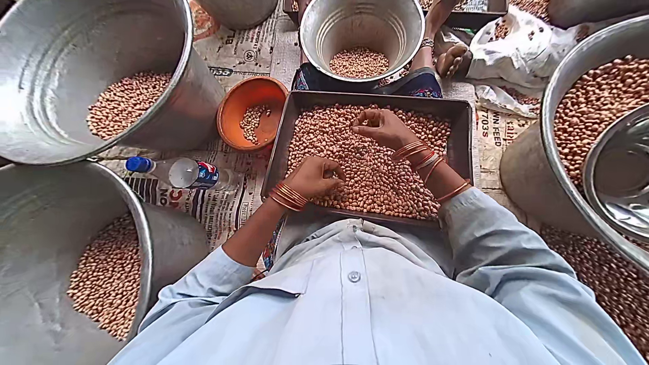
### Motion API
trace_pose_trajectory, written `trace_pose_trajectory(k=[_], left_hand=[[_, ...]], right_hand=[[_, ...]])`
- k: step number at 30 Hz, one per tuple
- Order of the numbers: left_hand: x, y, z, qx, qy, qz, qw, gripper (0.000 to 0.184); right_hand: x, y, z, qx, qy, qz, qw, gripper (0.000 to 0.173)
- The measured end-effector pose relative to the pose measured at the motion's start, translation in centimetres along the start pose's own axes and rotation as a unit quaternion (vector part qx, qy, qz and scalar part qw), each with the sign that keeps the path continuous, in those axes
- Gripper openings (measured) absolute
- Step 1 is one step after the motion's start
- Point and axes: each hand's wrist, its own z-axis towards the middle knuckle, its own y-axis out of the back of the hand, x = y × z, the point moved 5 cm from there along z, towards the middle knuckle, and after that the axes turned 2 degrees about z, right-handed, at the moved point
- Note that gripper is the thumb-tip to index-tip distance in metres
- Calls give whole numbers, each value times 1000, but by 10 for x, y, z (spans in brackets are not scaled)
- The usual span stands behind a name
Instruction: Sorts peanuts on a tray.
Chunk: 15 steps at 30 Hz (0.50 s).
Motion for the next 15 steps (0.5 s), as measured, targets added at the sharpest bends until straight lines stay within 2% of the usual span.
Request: trace_pose_trajectory(k=[1, 3, 6, 8, 10, 12, 15], left_hand=[[7, 13, 0, -26, 6, -65, 998, 9], [18, 36, -1, -70, 10, -120, 990, 10], [17, 39, 0, -79, 18, -15, 997, 18], [6, 21, 3, -68, 14, 98, 993, 14], [-2, 2, 7, -47, 25, 184, 982, 15], [-5, -11, 11, -8, 55, 221, 974, 16], [-6, -16, 13, 25, 64, 231, 971, 16]], right_hand=[[5, 6, -9, -4, 19, 80, 997, 8], [12, 17, -26, -13, 41, 209, 977, 7], [16, 28, -48, -29, 50, 240, 969, 12], [15, 25, -65, -41, 39, 168, 984, 12], [15, 14, -80, -37, 17, 9, 999, 11], [17, -6, -94, -24, 12, -138, 990, 17], [20, -39, -119, -14, 57, -263, 963, 10]])
